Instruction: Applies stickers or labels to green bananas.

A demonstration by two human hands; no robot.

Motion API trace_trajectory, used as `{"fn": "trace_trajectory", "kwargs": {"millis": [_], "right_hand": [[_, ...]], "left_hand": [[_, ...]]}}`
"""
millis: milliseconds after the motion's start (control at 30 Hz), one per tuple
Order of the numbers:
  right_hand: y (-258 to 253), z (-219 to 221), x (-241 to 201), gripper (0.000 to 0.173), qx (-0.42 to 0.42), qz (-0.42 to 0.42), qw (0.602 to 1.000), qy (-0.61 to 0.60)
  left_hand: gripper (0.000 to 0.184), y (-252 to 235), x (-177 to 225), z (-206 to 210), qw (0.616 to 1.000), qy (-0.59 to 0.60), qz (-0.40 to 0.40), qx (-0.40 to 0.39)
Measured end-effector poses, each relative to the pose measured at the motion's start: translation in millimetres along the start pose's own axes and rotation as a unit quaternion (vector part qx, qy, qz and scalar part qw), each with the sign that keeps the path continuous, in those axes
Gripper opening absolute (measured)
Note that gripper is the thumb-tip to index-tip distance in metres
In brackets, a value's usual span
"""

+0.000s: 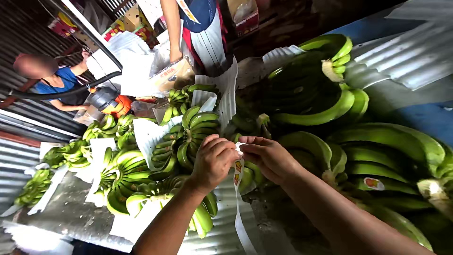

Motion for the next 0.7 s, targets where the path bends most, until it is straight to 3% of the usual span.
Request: {"fn": "trace_trajectory", "kwargs": {"millis": [67,167,233,333,433,567,633,700], "right_hand": [[-5,-6,3,0.012,0.014,0.006,1.000,-0.009],[-14,-23,-1,0.024,0.055,-0.030,0.998,0.009],[-16,-35,-8,0.021,0.084,-0.057,0.995,0.019],[-16,-42,-15,0.016,0.095,-0.081,0.992,0.026],[-15,-38,-17,0.019,0.069,-0.108,0.988,0.088],[-15,-34,-15,0.043,0.041,-0.134,0.973,0.186],[-14,-34,-16,0.028,0.046,-0.142,0.970,0.191],[-12,-36,-15,0.012,0.050,-0.127,0.975,0.173]], "left_hand": [[0.013,5,-10,-2,0.998,0.051,-0.043,0.015],[0.009,10,-55,-3,0.968,0.139,-0.209,0.022],[0.013,21,-108,7,0.915,0.147,-0.375,0.008],[0.030,56,-187,53,0.828,0.073,-0.537,-0.143],[0.025,83,-225,90,0.784,-0.055,-0.557,-0.270],[0.035,98,-229,110,0.719,-0.178,-0.570,-0.354],[0.039,97,-226,116,0.691,-0.224,-0.551,-0.411],[0.040,91,-224,116,0.701,-0.246,-0.523,-0.418]]}}
Point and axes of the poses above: each hand's wrist, its own y-axis away from the middle knuckle, its own z-axis out of the palm, x = y × z, the point moved 9 cm from there along -y, towards the middle knuckle, and after that the axes turned 4 degrees about y, right-handed, at the moved point
